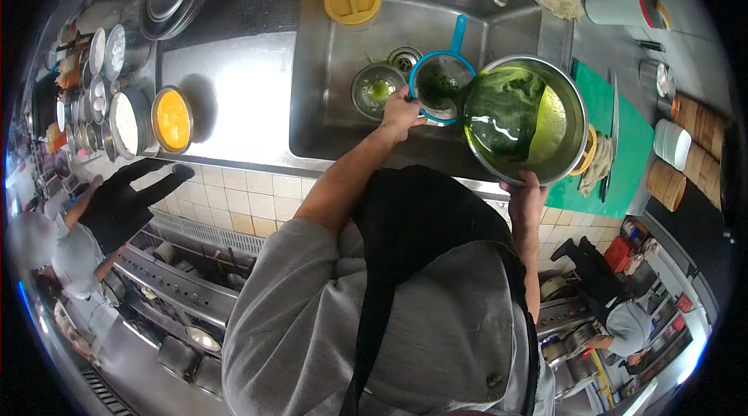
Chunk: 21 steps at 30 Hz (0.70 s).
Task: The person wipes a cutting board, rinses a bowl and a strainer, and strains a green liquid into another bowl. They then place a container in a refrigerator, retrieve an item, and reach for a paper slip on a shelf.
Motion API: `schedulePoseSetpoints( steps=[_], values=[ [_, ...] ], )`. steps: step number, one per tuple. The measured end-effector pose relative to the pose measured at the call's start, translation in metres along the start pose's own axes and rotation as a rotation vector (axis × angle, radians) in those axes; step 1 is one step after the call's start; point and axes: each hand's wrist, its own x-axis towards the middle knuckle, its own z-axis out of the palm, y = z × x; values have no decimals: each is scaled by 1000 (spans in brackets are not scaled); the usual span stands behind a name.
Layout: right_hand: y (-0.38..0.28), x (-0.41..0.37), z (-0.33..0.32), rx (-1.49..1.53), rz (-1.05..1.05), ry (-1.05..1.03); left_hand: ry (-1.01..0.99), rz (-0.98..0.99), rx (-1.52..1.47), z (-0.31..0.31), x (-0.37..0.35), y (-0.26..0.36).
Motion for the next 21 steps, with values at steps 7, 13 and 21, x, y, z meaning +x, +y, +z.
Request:
schedulePoseSetpoints(
  steps=[7, 13, 21],
  values=[
    [5, 3, -1, 16, -20, 11, -22, -5, -5, -1, -1, -3],
    [9, 7, -8, 7, -35, -58, -12, -16, 43, -5, 5, -7],
    [7, 8, -2, -34, -59, -28, -48, -8, 79, -8, -3, -2]
  ],
)
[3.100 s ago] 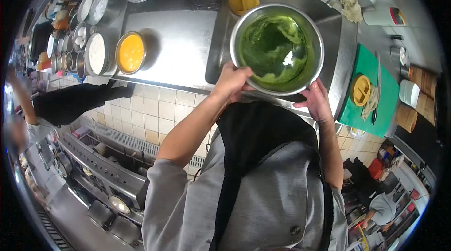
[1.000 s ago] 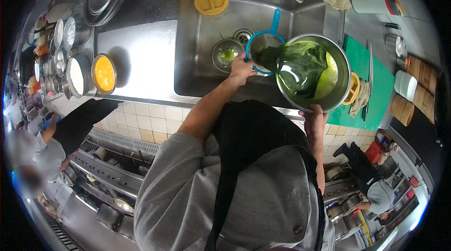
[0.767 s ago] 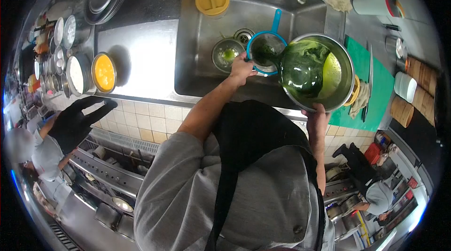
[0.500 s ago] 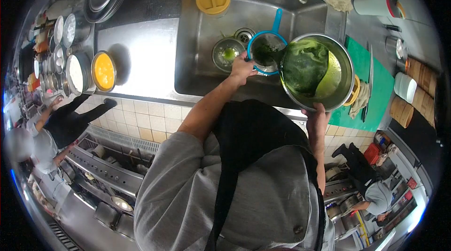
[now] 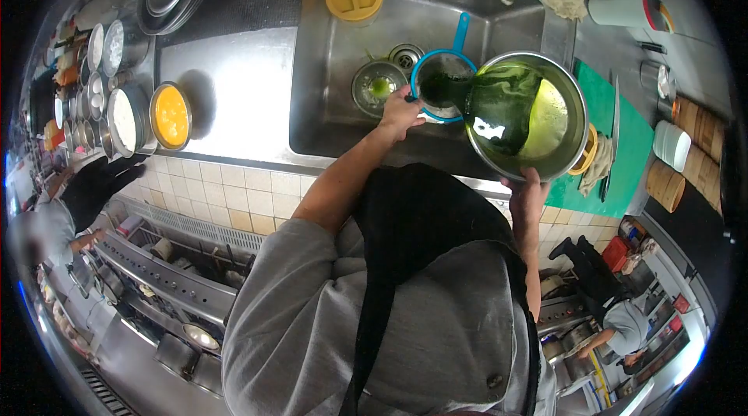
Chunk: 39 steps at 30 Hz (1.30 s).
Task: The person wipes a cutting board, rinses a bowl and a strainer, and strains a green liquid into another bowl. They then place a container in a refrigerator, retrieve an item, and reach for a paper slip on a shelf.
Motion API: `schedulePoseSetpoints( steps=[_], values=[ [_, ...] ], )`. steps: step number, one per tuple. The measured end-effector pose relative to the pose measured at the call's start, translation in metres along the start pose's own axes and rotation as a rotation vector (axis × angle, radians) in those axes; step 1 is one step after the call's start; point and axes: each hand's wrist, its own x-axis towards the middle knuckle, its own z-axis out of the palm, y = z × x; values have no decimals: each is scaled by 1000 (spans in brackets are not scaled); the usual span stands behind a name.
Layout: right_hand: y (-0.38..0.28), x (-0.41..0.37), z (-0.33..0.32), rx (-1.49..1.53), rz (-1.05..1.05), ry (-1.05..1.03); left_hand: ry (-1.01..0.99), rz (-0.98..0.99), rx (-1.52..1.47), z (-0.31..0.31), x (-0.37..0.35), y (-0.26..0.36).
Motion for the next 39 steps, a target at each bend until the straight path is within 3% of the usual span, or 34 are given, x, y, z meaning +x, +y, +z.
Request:
schedulePoseSetpoints(
  steps=[7, 9, 12, 39],
  values=[
    [-1, 0, 2, 12, -15, 39, 36, 40, 53, -3, -3, 1],
    [7, 5, -7, -78, -110, -39, 25, 52, 71, -4, -3, 2],
    [0, 10, -4, 12, -24, -25, 38, 41, 76, -4, -4, 4],
    [-4, 18, 14, -61, -70, -19, -50, -59, -45, -30, -24, 7]
  ],
)
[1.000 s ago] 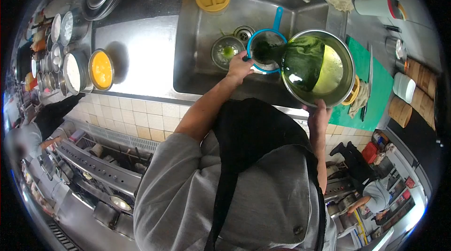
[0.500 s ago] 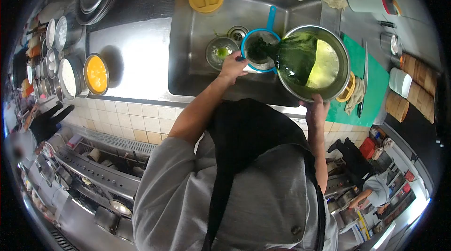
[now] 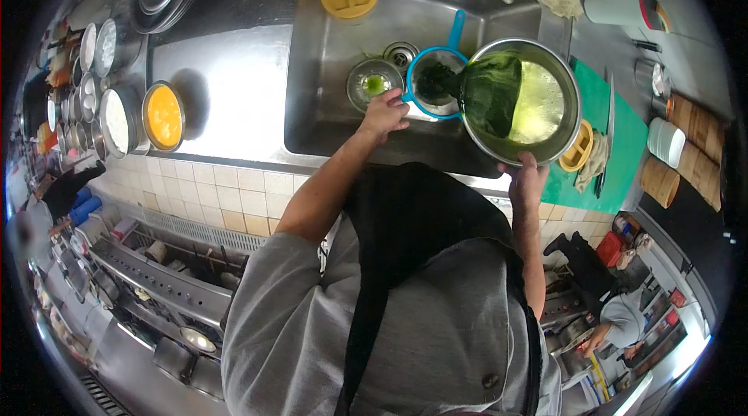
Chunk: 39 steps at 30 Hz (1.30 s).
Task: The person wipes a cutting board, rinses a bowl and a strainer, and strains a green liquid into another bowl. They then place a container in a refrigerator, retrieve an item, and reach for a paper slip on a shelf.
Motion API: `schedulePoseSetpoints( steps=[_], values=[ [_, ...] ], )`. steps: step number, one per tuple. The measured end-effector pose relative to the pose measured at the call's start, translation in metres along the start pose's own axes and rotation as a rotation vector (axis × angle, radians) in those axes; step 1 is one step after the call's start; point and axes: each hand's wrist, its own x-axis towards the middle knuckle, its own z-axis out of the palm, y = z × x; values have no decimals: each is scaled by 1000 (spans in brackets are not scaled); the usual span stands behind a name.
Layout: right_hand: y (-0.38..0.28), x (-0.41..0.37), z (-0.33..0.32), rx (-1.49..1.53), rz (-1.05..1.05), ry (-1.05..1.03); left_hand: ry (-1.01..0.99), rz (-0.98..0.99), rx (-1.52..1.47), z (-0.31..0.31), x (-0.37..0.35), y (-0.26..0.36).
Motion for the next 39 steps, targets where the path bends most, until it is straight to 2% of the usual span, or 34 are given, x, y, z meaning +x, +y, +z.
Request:
schedulePoseSetpoints(
  steps=[6, 13, 23, 28, 39],
  values=[
    [4, 5, -3, -13, -31, -70, 4, 1, -42, -17, -10, 0],
    [3, 8, 1, -82, -78, -13, 27, 7, -107, -47, -22, -3],
    [9, 18, 1, -152, -99, -78, 120, 16, -239, -87, -49, 7],
    [-1, 15, 12, -223, -132, -45, 145, 27, -297, -82, -61, 18],
    [-7, 18, 17, -420, -264, -110, 92, 84, -299, -81, -83, 29]
  ],
)
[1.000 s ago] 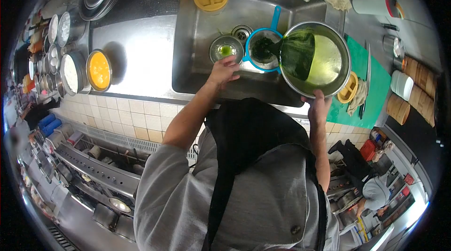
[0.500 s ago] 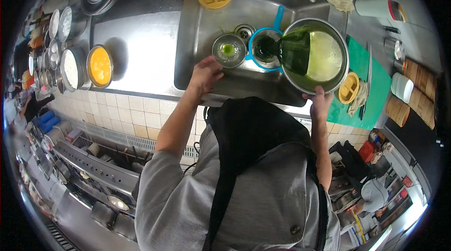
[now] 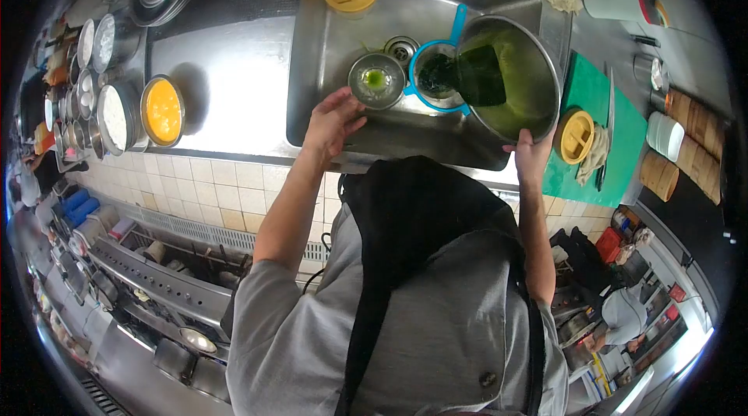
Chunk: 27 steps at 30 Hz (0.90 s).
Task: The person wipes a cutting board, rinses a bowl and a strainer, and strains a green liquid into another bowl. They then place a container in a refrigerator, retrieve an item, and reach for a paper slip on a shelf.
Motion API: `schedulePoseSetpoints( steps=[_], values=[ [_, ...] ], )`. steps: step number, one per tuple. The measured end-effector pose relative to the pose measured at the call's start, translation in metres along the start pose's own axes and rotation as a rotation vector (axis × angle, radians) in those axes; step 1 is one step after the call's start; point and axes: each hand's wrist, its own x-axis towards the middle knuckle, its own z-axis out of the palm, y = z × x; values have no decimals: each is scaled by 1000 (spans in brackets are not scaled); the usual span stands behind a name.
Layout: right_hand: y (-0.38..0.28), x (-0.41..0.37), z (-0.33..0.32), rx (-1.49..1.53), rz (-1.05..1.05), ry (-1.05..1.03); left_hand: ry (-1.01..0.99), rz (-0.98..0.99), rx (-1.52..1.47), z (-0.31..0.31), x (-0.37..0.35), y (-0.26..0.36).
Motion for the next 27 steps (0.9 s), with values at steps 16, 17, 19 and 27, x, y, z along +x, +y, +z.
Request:
schedulePoseSetpoints(
  steps=[16, 17, 19, 27],
  values=[
    [-17, -1, 3, -504, -515, -29, 56, 17, -52, -25, 20, 10],
    [-20, -2, 2, -505, -515, -29, 78, 16, -50, -25, 24, 12],
    [-25, -4, 2, -580, -530, -38, 103, 14, -49, -22, 33, 15],
    [-21, -5, 5, -556, -536, -6, 116, 63, 53, -24, 71, 12]
  ],
)
